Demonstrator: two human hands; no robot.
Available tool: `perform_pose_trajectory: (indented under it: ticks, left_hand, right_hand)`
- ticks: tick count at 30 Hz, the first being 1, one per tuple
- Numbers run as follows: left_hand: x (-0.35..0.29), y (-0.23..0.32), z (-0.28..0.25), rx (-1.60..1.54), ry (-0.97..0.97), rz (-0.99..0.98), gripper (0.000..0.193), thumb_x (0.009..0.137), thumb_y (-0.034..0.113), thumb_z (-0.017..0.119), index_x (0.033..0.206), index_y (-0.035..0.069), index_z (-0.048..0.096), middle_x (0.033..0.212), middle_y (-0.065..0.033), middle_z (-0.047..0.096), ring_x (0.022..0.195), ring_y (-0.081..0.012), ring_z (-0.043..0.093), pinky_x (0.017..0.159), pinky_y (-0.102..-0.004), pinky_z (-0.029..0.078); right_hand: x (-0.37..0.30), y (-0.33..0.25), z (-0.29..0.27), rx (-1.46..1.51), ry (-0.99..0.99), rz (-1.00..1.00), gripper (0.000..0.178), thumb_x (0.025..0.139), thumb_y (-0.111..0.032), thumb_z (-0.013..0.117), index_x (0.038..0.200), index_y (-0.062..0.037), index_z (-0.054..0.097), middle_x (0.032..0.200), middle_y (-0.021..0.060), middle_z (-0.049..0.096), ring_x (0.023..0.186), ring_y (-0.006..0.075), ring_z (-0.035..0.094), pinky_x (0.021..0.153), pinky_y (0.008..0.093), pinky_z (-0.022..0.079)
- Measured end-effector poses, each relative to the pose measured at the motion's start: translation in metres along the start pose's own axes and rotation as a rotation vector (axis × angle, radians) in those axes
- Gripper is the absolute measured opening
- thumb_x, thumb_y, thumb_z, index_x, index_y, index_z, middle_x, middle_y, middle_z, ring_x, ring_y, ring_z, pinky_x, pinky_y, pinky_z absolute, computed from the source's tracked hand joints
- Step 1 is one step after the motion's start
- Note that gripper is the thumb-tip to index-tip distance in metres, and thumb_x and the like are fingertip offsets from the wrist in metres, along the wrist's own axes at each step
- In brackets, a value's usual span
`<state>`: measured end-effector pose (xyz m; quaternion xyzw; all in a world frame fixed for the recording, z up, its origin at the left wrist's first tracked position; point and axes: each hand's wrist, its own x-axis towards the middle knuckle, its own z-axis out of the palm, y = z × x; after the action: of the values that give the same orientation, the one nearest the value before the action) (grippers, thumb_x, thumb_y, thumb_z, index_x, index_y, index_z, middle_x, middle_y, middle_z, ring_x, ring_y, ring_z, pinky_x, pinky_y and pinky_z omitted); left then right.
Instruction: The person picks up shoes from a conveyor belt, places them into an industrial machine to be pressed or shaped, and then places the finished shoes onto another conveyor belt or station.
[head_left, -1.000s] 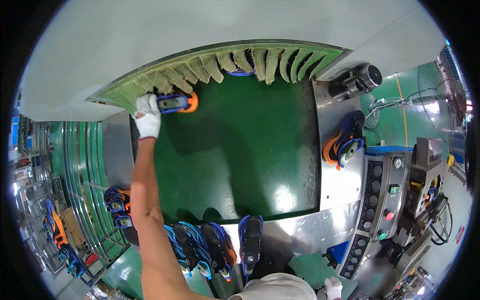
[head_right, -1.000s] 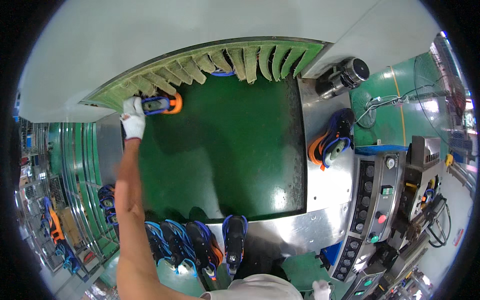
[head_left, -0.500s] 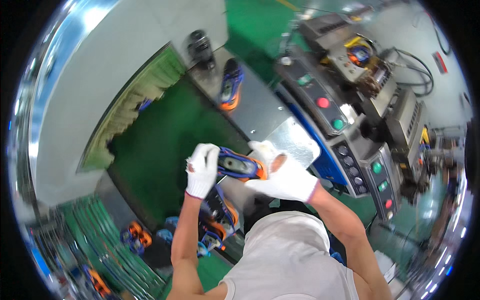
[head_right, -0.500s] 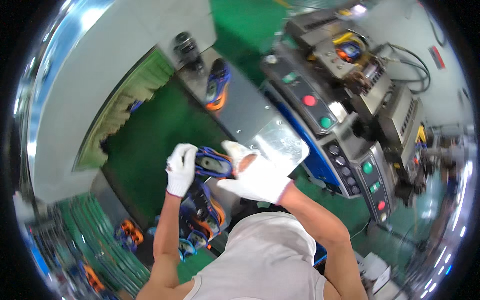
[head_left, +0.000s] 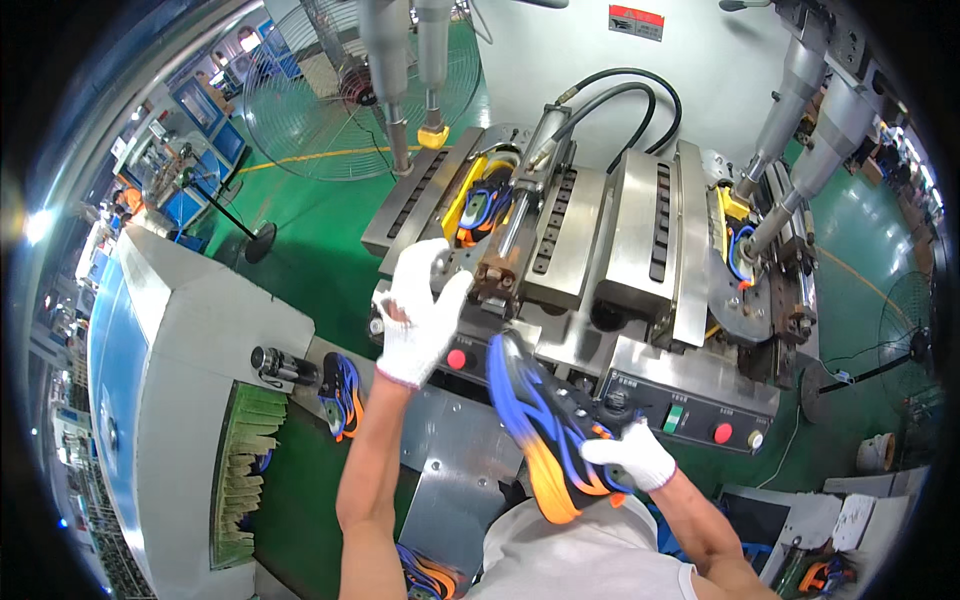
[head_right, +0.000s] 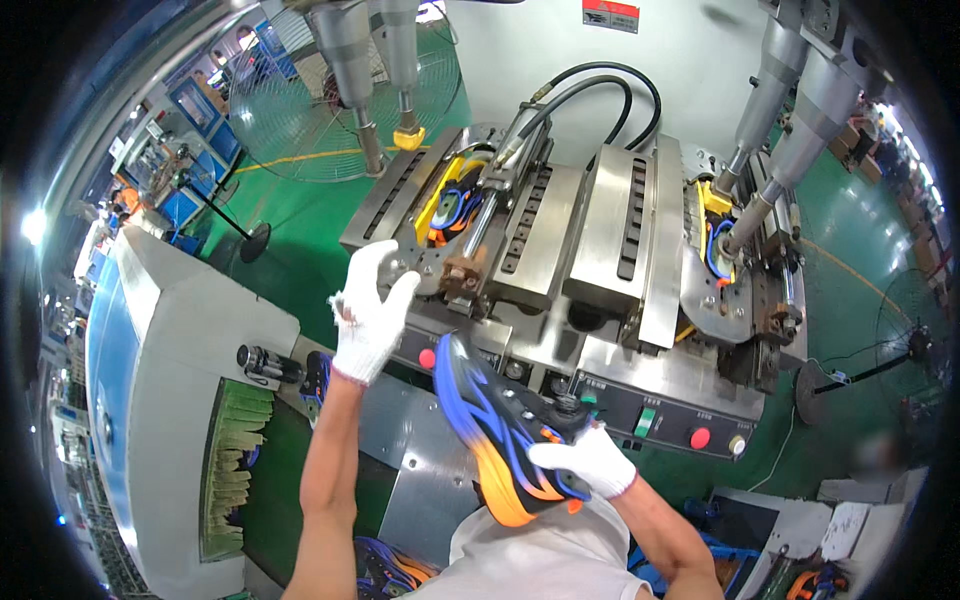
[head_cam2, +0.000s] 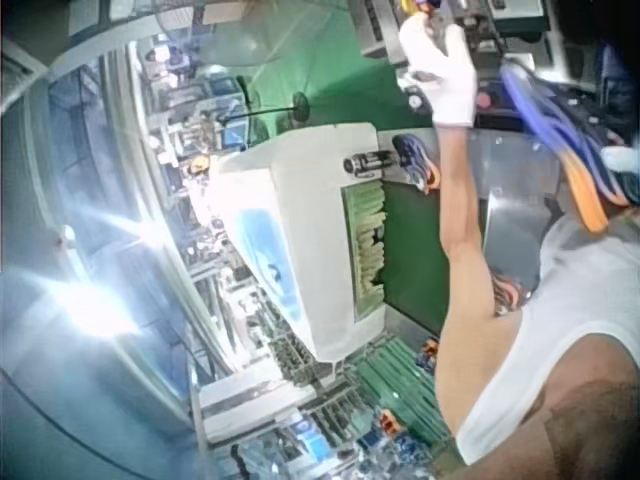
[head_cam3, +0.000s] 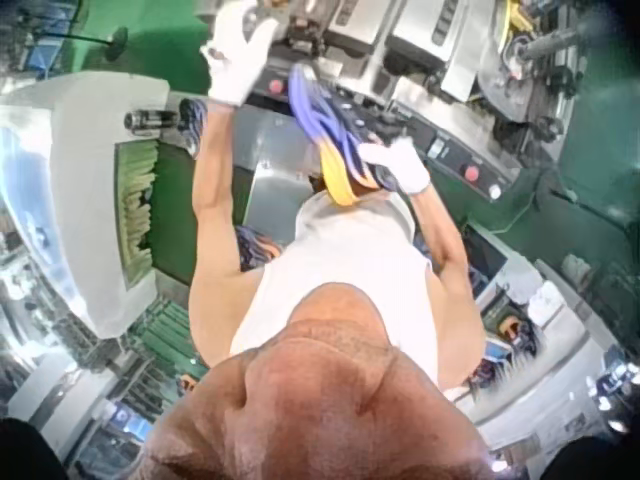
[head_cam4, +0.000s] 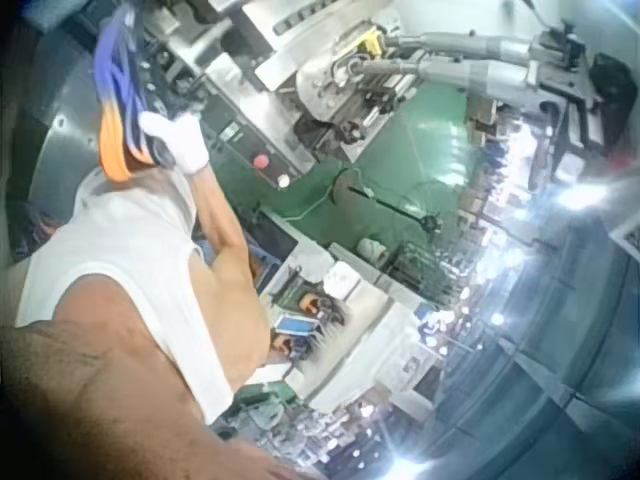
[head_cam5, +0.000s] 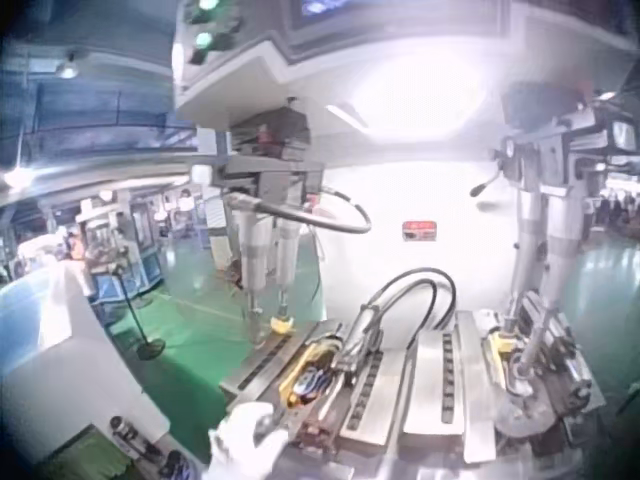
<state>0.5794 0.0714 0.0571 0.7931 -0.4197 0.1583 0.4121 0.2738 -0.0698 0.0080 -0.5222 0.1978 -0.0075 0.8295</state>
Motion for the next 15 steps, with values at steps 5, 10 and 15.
perform_pose_trajectory:
  ticks: [5,10,15]
  left_hand:
    - [0.106,-0.122,0.096,0.238,-0.247,-0.189,0.068,0.088,0.037,0.077,0.141,0.003,0.051,0.137,-0.0195,0.057,0.121,-0.0325,0.060,0.106,-0.0428,0.047]
    - [0.158,-0.153,0.191,0.422,-0.357,-0.239,0.086,0.081,0.048,0.078,0.146,0.004,0.044,0.140,-0.0241,0.054,0.129,-0.0402,0.054,0.108,-0.0469,0.045]
    - [0.186,-0.200,0.229,0.680,-0.478,-0.221,0.074,0.079,0.053,0.075,0.128,0.003,0.052,0.121,-0.0234,0.064,0.110,-0.0382,0.066,0.097,-0.0490,0.052]
  right_hand:
    - [-0.029,0.015,-0.063,0.432,0.258,0.044,0.062,0.078,0.006,0.070,0.139,0.0011,0.057,0.126,0.0104,0.067,0.107,0.0215,0.068,0.091,0.0378,0.058]
    - [-0.032,0.022,-0.088,0.608,0.332,-0.140,0.080,0.072,0.005,0.072,0.147,0.0048,0.046,0.128,0.0155,0.066,0.107,0.0263,0.070,0.092,0.0394,0.060]
    - [-0.009,0.005,-0.073,0.530,0.397,-0.246,0.088,0.071,-0.001,0.077,0.151,0.0039,0.040,0.131,0.0163,0.065,0.109,0.0270,0.070,0.094,0.0397,0.059]
